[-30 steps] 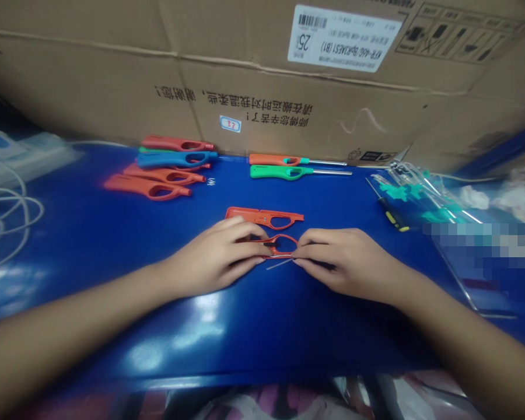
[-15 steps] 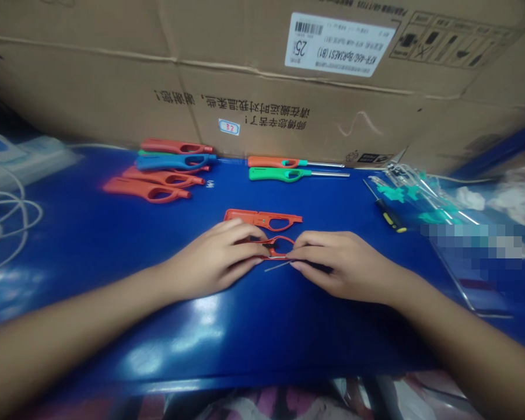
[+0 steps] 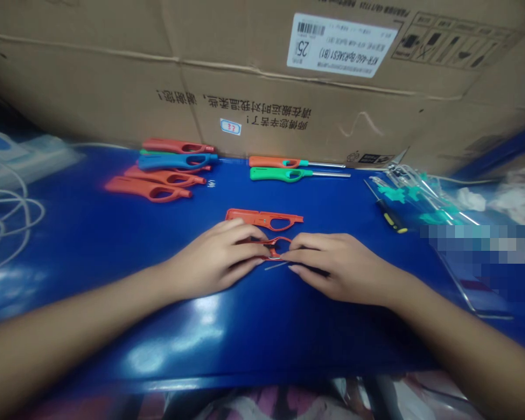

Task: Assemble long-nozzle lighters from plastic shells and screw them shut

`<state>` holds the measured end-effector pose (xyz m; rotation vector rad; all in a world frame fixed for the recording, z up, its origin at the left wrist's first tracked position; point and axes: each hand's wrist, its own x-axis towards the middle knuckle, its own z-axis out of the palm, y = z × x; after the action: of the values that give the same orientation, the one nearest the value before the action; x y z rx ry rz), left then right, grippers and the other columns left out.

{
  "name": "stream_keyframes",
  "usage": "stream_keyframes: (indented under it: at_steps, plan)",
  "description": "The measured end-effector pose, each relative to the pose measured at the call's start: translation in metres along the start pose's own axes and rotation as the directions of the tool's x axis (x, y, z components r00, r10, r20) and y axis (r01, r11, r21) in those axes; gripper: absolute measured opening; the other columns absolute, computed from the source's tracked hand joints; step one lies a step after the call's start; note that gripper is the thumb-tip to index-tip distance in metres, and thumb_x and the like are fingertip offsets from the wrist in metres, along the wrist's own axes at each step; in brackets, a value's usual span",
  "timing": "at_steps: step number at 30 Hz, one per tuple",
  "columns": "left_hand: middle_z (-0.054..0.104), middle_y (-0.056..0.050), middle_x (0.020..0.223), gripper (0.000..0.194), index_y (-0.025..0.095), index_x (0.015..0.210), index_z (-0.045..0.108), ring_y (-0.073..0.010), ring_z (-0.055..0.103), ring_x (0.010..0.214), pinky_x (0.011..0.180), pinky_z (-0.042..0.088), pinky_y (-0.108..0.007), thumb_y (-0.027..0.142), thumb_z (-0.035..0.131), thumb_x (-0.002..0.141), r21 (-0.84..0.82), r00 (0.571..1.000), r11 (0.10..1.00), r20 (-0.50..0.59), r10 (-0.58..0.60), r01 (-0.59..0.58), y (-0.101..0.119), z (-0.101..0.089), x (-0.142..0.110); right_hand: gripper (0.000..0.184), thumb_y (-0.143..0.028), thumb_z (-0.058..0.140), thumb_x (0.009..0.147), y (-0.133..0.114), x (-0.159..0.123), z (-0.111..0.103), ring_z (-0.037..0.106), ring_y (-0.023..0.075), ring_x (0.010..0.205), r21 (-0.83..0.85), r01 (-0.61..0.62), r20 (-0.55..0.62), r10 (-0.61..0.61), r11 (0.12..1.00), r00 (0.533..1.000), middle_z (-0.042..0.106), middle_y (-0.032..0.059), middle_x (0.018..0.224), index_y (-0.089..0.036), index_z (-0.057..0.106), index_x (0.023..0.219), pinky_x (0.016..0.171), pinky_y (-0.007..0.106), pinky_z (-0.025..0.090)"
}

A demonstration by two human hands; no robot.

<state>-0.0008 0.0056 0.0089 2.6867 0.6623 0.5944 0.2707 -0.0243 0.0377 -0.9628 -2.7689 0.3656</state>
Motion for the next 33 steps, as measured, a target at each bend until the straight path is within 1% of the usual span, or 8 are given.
stream_keyframes:
  at_steps: [4, 10, 13, 17, 21, 25, 30, 33]
  plan:
    - [0.066, -0.007, 0.121, 0.022, 0.024, 0.117, 0.070, -0.0221, 0.060, 0.112, 0.097, 0.048, -0.038, 0.023, 0.055, 0.101, 0.008, 1.000, 1.000, 0.001, 0.007, -0.007, -0.0003, 0.0001, -0.0004, 0.028, -0.027, 0.049, 0.103, 0.0012, -0.0004, -0.0001, 0.067, 0.0174, 0.101, -0.006, 0.018, -0.014, -0.018, 1.000, 1.000, 0.071, 0.0060, 0.117, -0.023, 0.068, 0.124, 0.081, 0.029, 0.052]
    - [0.067, -0.007, 0.118, 0.022, 0.024, 0.116, 0.071, -0.0218, 0.061, 0.108, 0.095, 0.050, -0.037, 0.022, 0.056, 0.100, 0.010, 1.000, 1.000, -0.011, 0.008, -0.008, 0.0007, -0.0007, -0.0010, 0.029, -0.025, 0.045, 0.104, -0.0009, 0.0004, -0.0027, 0.067, 0.0159, 0.093, -0.021, 0.046, 0.022, -0.046, 0.999, 0.999, 0.071, 0.0049, 0.109, -0.021, 0.072, 0.111, 0.079, 0.030, 0.051]
    - [0.067, -0.008, 0.118, 0.023, 0.024, 0.116, 0.071, -0.0221, 0.061, 0.108, 0.094, 0.050, -0.037, 0.022, 0.055, 0.100, 0.014, 1.000, 1.000, -0.017, 0.015, -0.015, 0.0008, -0.0001, -0.0004, 0.030, -0.026, 0.044, 0.105, -0.0025, 0.0003, -0.0032, 0.067, 0.0169, 0.093, -0.056, 0.069, 0.037, -0.067, 0.996, 0.997, 0.071, 0.0061, 0.109, -0.020, 0.072, 0.114, 0.080, 0.031, 0.052]
    - [0.067, -0.008, 0.118, 0.022, 0.024, 0.116, 0.071, -0.0219, 0.061, 0.107, 0.094, 0.050, -0.037, 0.022, 0.056, 0.100, 0.007, 1.000, 1.000, -0.015, 0.013, -0.013, 0.0005, 0.0003, -0.0005, 0.030, -0.029, 0.044, 0.105, -0.0023, -0.0001, -0.0035, 0.068, 0.0179, 0.094, -0.090, 0.058, 0.051, -0.054, 0.994, 0.997, 0.071, 0.0057, 0.115, -0.021, 0.070, 0.119, 0.079, 0.031, 0.052]
    - [0.067, -0.007, 0.118, 0.022, 0.024, 0.116, 0.071, -0.0217, 0.061, 0.108, 0.095, 0.050, -0.037, 0.022, 0.056, 0.100, -0.008, 1.000, 1.000, -0.011, 0.005, -0.005, 0.0004, -0.0001, 0.0000, 0.029, -0.029, 0.046, 0.104, -0.0010, -0.0002, -0.0041, 0.068, 0.0171, 0.094, -0.072, 0.043, 0.040, -0.040, 0.996, 0.998, 0.071, 0.0043, 0.115, -0.022, 0.071, 0.117, 0.079, 0.031, 0.051]
    - [0.067, -0.007, 0.118, 0.022, 0.025, 0.115, 0.072, -0.0214, 0.061, 0.107, 0.095, 0.050, -0.037, 0.022, 0.056, 0.100, -0.014, 1.000, 1.000, -0.009, -0.007, 0.007, 0.0005, 0.0000, 0.0009, 0.029, -0.029, 0.046, 0.104, -0.0010, -0.0005, -0.0041, 0.068, 0.0167, 0.093, -0.065, 0.036, 0.032, -0.034, 0.997, 0.999, 0.071, 0.0048, 0.114, -0.023, 0.071, 0.117, 0.078, 0.030, 0.051]
    - [0.067, -0.007, 0.117, 0.022, 0.026, 0.116, 0.072, -0.0211, 0.061, 0.107, 0.096, 0.049, -0.037, 0.022, 0.057, 0.100, -0.022, 1.000, 1.000, -0.012, -0.008, 0.008, 0.0004, 0.0003, 0.0005, 0.029, -0.029, 0.048, 0.103, -0.0011, -0.0008, -0.0032, 0.068, 0.0170, 0.096, -0.053, 0.036, 0.019, -0.036, 0.998, 0.999, 0.071, 0.0056, 0.115, -0.023, 0.069, 0.122, 0.078, 0.031, 0.052]
    - [0.067, -0.007, 0.117, 0.022, 0.025, 0.115, 0.072, -0.0213, 0.061, 0.107, 0.095, 0.049, -0.037, 0.022, 0.056, 0.100, -0.025, 1.000, 1.000, -0.008, -0.007, 0.007, 0.0007, 0.0001, 0.0002, 0.028, -0.029, 0.047, 0.103, -0.0012, -0.0008, -0.0035, 0.067, 0.0172, 0.096, -0.044, 0.033, 0.032, -0.031, 0.999, 0.999, 0.070, 0.0053, 0.115, -0.023, 0.070, 0.118, 0.079, 0.031, 0.052]
